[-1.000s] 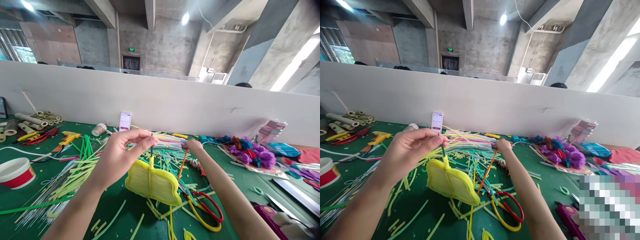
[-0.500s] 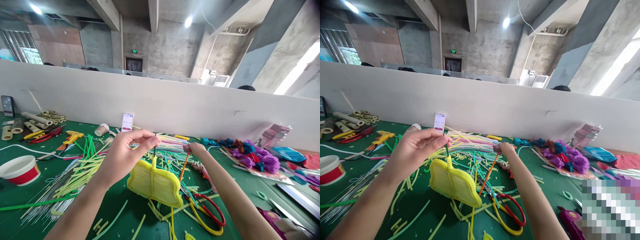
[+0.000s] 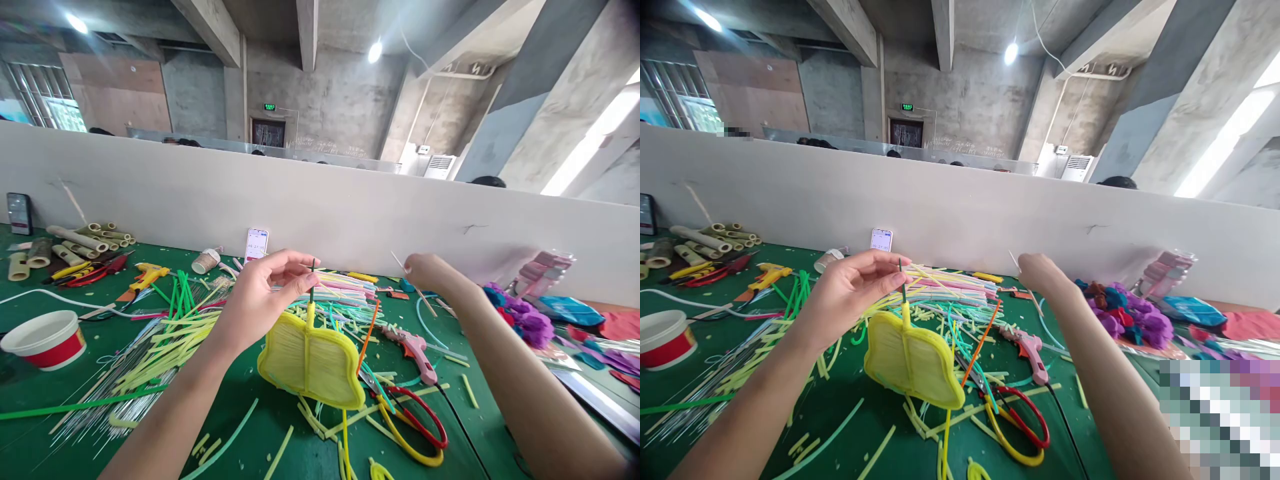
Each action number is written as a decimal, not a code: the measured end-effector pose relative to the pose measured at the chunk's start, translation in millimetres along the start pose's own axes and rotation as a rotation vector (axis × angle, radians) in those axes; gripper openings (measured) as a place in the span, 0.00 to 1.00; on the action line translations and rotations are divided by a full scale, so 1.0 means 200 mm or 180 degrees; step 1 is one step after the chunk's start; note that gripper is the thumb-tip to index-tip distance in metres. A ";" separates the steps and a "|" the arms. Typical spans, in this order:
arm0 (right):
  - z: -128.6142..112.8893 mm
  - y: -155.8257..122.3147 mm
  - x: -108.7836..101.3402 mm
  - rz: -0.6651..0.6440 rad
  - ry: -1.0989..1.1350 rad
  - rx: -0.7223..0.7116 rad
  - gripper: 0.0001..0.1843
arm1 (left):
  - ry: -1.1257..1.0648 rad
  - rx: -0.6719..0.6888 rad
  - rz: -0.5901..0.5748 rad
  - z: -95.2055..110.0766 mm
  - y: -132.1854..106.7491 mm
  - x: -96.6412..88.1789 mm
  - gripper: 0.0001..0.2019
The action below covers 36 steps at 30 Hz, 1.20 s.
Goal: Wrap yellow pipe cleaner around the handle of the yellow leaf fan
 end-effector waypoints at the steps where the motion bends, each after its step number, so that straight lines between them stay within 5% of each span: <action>1: -0.06 -0.07 -0.08 0.0144 0.0184 -0.0126 0.17 | -0.0041 -0.0022 0.0004 -0.01 0.00 0.00 0.12; 3: -0.24 -0.24 -0.23 0.0496 0.0775 -0.0626 0.19 | -0.0102 -0.0041 -0.0001 -0.01 0.00 0.01 0.11; 6: -0.54 -0.56 -0.46 0.1046 0.3286 -0.1993 0.16 | -0.0140 -0.0046 -0.0023 -0.02 0.00 0.02 0.11; 9: -0.71 -0.72 -0.54 0.1160 0.4107 -0.2237 0.13 | -0.0138 -0.0065 -0.0043 -0.02 0.00 0.02 0.11; 16: -0.90 -0.72 -0.51 0.0955 0.3947 -0.2444 0.10 | -0.0358 0.0026 -0.0172 0.01 0.01 0.05 0.09; 36: -0.91 -0.69 -0.45 0.0935 0.3824 -0.2282 0.11 | -0.0605 -0.0124 -0.0070 -0.07 0.04 0.08 0.12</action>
Point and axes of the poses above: each hand's wrist, its own y-axis towards the middle knuckle, its own x-axis out of the palm, z = x × y, the point moved 8 cm from there along y, towards the middle knuckle, and after that the axes turned 6 degrees about y, right-handed, at the moved point
